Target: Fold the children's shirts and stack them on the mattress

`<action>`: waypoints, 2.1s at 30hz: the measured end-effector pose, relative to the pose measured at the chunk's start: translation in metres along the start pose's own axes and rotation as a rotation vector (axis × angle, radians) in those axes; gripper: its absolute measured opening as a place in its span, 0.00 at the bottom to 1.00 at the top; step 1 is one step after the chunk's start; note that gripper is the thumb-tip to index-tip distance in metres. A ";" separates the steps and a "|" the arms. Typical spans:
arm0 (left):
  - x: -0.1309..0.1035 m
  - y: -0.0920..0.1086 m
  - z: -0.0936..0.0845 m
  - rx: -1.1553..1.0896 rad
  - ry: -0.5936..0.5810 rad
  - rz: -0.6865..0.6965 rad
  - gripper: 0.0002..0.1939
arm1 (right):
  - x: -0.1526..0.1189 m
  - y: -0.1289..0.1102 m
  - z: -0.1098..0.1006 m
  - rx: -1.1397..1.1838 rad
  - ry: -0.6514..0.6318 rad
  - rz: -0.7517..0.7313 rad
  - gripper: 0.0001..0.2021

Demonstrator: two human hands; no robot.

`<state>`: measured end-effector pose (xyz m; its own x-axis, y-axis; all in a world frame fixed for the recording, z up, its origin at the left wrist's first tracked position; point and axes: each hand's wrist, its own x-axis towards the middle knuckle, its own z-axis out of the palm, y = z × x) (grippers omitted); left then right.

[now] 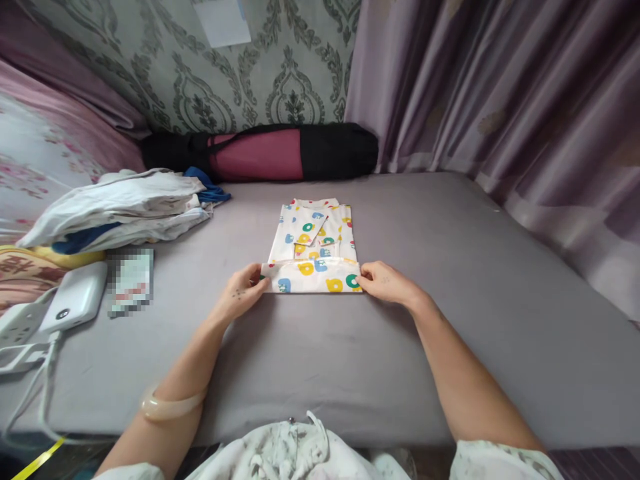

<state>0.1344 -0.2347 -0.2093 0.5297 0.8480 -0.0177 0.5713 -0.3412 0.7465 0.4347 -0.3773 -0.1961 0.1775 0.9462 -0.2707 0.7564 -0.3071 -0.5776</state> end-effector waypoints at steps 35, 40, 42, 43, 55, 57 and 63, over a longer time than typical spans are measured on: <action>-0.001 0.028 0.064 0.685 -0.029 0.441 0.28 | 0.015 -0.058 0.063 -0.524 0.151 -0.532 0.29; -0.001 0.018 0.072 0.681 -0.053 0.407 0.30 | 0.017 -0.054 0.068 -0.498 0.101 -0.512 0.29; -0.001 0.018 0.071 0.681 -0.057 0.400 0.31 | 0.018 -0.053 0.067 -0.487 0.095 -0.513 0.29; -0.001 0.019 0.071 0.678 -0.054 0.399 0.31 | 0.018 -0.053 0.066 -0.480 0.092 -0.514 0.29; -0.009 0.018 0.070 0.687 -0.014 0.320 0.31 | 0.006 -0.047 0.067 -0.496 0.096 -0.448 0.28; -0.008 0.017 0.070 0.681 -0.019 0.317 0.31 | 0.006 -0.047 0.066 -0.496 0.091 -0.454 0.28; -0.008 0.016 0.063 0.668 0.038 0.263 0.33 | 0.003 -0.043 0.060 -0.482 0.084 -0.389 0.28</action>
<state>0.1789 -0.2728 -0.2390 0.6877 0.7126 0.1387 0.6954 -0.7015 0.1558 0.3654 -0.3676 -0.2181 -0.1338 0.9903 -0.0377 0.9712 0.1234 -0.2036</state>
